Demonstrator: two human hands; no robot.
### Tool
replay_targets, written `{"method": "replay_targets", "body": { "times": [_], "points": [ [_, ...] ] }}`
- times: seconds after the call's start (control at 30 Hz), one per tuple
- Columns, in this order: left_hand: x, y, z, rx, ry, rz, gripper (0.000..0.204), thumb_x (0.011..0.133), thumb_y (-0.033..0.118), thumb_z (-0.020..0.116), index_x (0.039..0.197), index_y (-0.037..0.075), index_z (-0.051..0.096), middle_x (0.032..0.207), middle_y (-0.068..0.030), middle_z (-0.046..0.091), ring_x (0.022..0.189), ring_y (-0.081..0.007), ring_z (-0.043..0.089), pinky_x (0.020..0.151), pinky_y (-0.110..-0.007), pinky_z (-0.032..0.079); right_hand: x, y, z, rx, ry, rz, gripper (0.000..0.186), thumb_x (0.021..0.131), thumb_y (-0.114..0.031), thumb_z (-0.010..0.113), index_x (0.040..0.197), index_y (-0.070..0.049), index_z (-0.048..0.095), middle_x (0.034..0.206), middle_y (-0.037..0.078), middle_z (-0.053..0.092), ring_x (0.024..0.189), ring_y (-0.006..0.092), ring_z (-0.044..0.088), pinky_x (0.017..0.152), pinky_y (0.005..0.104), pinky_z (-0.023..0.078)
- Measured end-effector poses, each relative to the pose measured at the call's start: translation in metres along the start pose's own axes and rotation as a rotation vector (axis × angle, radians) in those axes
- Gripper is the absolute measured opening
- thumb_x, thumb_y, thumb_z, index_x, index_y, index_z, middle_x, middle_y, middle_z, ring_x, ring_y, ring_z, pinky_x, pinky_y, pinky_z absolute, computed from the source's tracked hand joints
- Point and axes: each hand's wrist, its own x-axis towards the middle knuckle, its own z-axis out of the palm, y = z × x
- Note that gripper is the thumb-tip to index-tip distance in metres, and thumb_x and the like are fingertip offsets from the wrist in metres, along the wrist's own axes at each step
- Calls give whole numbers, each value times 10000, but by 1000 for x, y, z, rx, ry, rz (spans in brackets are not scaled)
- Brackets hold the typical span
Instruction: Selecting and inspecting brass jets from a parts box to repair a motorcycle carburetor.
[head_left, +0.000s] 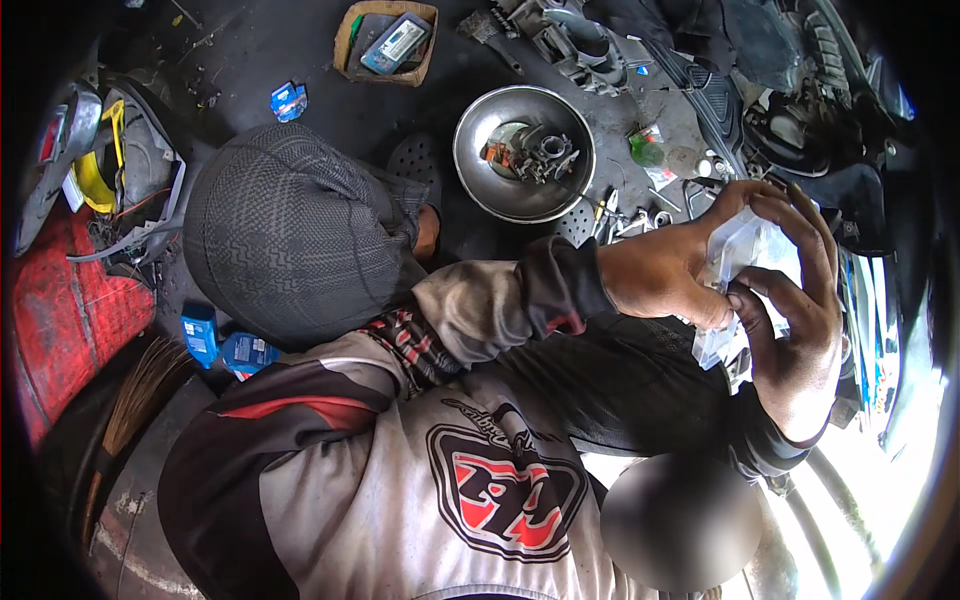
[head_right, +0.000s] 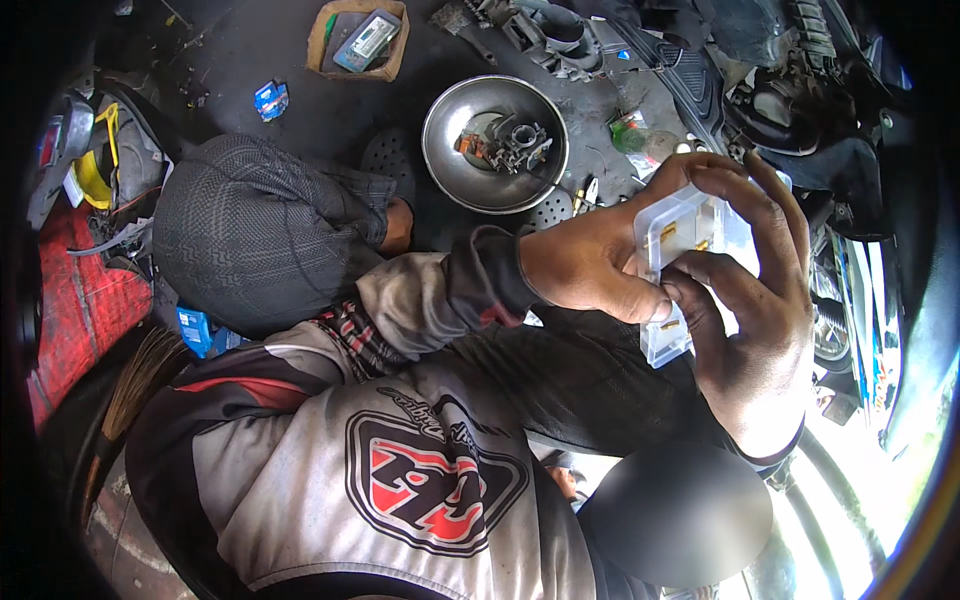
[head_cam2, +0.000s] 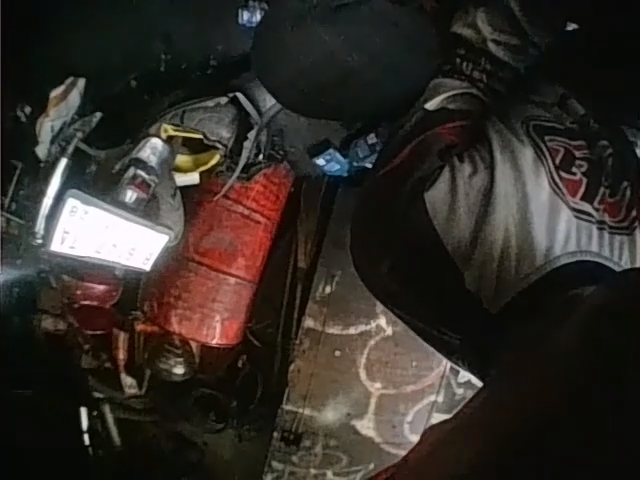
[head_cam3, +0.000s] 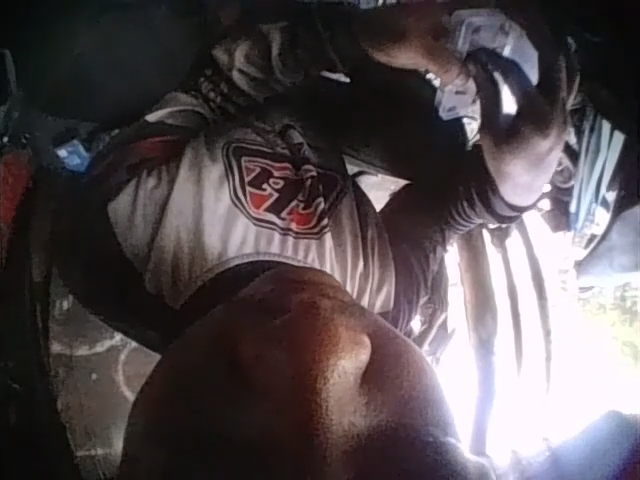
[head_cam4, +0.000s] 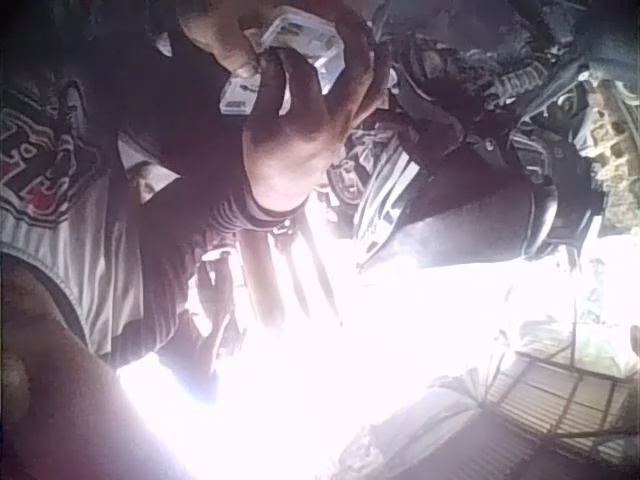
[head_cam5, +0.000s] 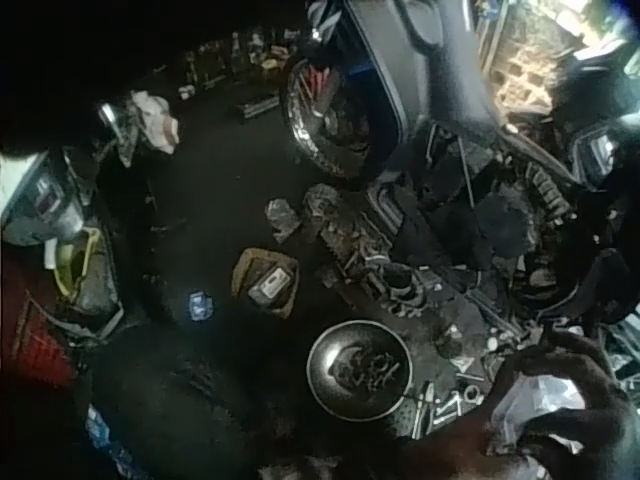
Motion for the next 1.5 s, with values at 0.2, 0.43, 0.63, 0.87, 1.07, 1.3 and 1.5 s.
{"method": "replay_targets", "body": {
  "times": [0.2,0.43,0.63,0.87,1.07,1.3,1.5],
  "points": [
    [-1,0,2,24,41,-6,1127,818,-81,632,1627,137,-122,1237,-113,535,1056,-169,598,859,-315,522,2,-4,-4,-8,-68,29,174,712,-3,806,856,4,709,1364,160,622,1388,443,491,1099,542,436],
    [5,13,6,-259,16,59,1043,755,-96,589,1638,134,84,1399,-117,514,1313,-246,541,1016,-402,509,-1,-7,-1,-121,174,45,167,783,6,766,928,8,683,1322,175,642,1263,390,593,997,473,503],
    [7,25,5,-225,79,134,1064,717,-11,631,1636,130,114,1464,-158,475,1370,-298,500,1135,-435,438,-15,-19,0,418,514,307,144,891,27,763,1028,38,718,988,107,755,853,152,727,769,262,564],
    [5,33,8,-178,79,151,1064,749,20,632,1641,113,59,1536,-219,416,1438,-365,447,1198,-498,385,-25,-16,-2,906,540,303,155,933,23,729,1084,51,711,1063,114,699,978,159,651,900,280,498],
    [5,36,11,-180,65,155,1078,748,7,617,1643,123,27,1521,-241,413,1437,-386,444,1167,-535,422,-24,-27,3,1100,565,335,157,989,0,665,1129,71,671,1092,180,727,965,197,708,883,303,561],
    [6,35,12,-169,55,129,1049,751,22,628,1640,208,103,1502,-222,447,1347,-375,542,1106,-535,497,-20,-29,2,1159,621,269,398,977,-78,715,1293,82,534,931,146,729,832,167,709,751,289,580],
    [4,36,12,-146,52,124,1080,741,44,628,1643,187,50,1487,-239,442,1303,-371,532,1026,-522,483,-23,-29,-1,1293,631,280,375,970,-103,730,1265,57,562,891,144,732,795,163,704,747,280,576]
  ]
}}
